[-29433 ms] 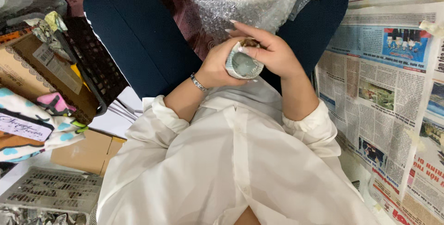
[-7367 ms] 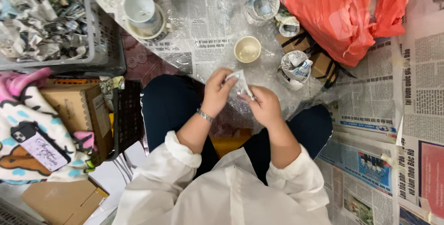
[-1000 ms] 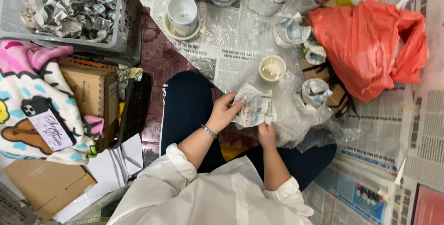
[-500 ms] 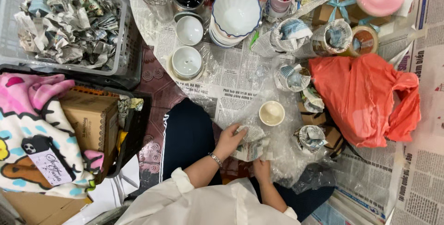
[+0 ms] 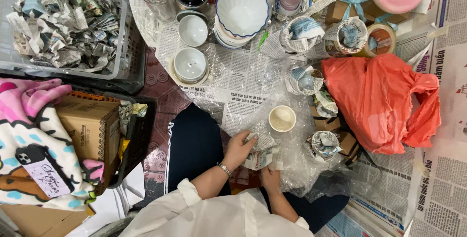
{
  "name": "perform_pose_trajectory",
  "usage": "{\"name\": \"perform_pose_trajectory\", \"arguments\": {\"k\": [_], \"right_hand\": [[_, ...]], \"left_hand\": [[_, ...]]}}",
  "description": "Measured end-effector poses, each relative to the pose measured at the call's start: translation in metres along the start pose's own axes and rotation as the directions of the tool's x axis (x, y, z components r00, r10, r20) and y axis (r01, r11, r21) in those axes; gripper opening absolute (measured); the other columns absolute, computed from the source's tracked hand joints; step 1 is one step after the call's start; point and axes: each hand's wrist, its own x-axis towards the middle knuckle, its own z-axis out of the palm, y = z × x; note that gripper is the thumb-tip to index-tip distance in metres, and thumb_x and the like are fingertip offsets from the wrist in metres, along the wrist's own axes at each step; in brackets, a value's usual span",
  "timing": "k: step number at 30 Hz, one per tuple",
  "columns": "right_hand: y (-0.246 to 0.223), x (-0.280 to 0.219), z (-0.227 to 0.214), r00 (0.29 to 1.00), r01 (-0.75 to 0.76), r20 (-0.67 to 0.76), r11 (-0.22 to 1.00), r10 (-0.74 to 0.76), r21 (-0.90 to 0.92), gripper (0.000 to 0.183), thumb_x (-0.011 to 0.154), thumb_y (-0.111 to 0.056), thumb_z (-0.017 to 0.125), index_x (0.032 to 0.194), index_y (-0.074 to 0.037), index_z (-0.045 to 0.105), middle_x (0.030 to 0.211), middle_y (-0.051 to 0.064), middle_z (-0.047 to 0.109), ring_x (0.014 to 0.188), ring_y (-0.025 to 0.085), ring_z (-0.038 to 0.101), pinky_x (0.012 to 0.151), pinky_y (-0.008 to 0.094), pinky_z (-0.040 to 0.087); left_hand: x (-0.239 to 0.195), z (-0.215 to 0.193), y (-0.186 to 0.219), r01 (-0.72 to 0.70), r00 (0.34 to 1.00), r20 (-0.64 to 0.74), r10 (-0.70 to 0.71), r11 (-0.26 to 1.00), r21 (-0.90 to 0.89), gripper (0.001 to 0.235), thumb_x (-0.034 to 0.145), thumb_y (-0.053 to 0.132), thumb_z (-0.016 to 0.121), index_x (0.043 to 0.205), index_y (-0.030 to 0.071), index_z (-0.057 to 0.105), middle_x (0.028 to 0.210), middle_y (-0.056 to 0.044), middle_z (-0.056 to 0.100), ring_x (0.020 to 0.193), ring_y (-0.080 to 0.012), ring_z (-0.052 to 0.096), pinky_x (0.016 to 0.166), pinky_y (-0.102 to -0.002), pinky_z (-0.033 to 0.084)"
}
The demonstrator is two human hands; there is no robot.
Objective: The person sits cross-legged on the floor and wraps several small cups with newspaper and bubble wrap. They handle each cup individually, folding the paper around it and placing the wrapped items on a nearby pile.
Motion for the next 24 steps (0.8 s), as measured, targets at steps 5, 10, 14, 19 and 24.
{"name": "perform_pose_trajectory", "arguments": {"k": [5, 10, 14, 19, 24], "right_hand": [[0.0, 0.001, 0.003, 0.99, 0.143, 0.017, 0.987, -0.142, -0.08, 0.033, 0.097, -0.013, 0.058, 0.127, 0.001, 0.066, 0.121, 0.014, 0.072, 0.111, 0.025, 0.067, 0.094, 0.036, 0.051], [0.011, 0.001, 0.005, 0.988, 0.143, -0.043, 0.984, -0.148, -0.106, 0.028, 0.096, -0.013, 0.06, 0.117, 0.002, 0.07, 0.111, 0.014, 0.076, 0.104, 0.025, 0.07, 0.091, 0.036, 0.052], [0.031, 0.004, 0.005, 0.989, 0.106, -0.093, 0.986, -0.118, -0.129, 0.03, 0.093, -0.013, 0.058, 0.116, 0.002, 0.07, 0.108, 0.015, 0.075, 0.102, 0.024, 0.07, 0.089, 0.036, 0.053], [0.038, 0.002, -0.001, 0.966, -0.022, -0.257, 0.994, -0.005, -0.105, 0.027, 0.097, -0.016, 0.062, 0.11, 0.006, 0.071, 0.102, 0.019, 0.075, 0.093, 0.027, 0.069, 0.083, 0.039, 0.052], [0.001, -0.007, -0.026, 0.916, 0.296, -0.241, 0.945, -0.321, -0.137, 0.02, 0.103, -0.017, 0.069, 0.106, 0.002, 0.072, 0.098, 0.014, 0.077, 0.087, 0.022, 0.071, 0.079, 0.033, 0.056]], "left_hand": [[0.0, -0.003, 0.002, -0.008, 1.0, -0.025, 0.011, 0.992, 0.127, 0.042, 0.093, 0.035, 0.07, 0.118, 0.001, 0.071, 0.099, -0.019, 0.076, 0.087, -0.0252, 0.074, 0.079, -0.036, 0.056], [-0.004, 0.002, -0.004, -0.223, 0.974, -0.025, 0.227, 0.968, 0.112, 0.037, 0.096, 0.031, 0.07, 0.114, -0.002, 0.071, 0.102, -0.017, 0.074, 0.091, -0.023, 0.071, 0.079, -0.034, 0.054], [-0.007, 0.008, -0.014, 0.005, 0.999, 0.044, 0.003, 0.984, -0.177, 0.031, 0.099, 0.028, 0.067, 0.113, 0.0, 0.071, 0.088, -0.008, 0.07, 0.076, -0.0101, 0.058, 0.068, -0.028, 0.05], [-0.031, -0.006, -0.016, -0.209, 0.977, -0.12, 0.178, 0.918, -0.338, 0.028, 0.1, 0.024, 0.065, 0.113, -0.001, 0.069, 0.095, 0.0, 0.07, 0.085, -0.0046, 0.059, 0.074, -0.023, 0.051], [-0.045, -0.029, -0.004, -0.259, 0.948, -0.257, 0.19, 0.928, -0.269, 0.025, 0.101, 0.021, 0.064, 0.112, -0.001, 0.069, 0.097, -0.001, 0.07, 0.088, -0.0065, 0.061, 0.077, -0.024, 0.052]]}}
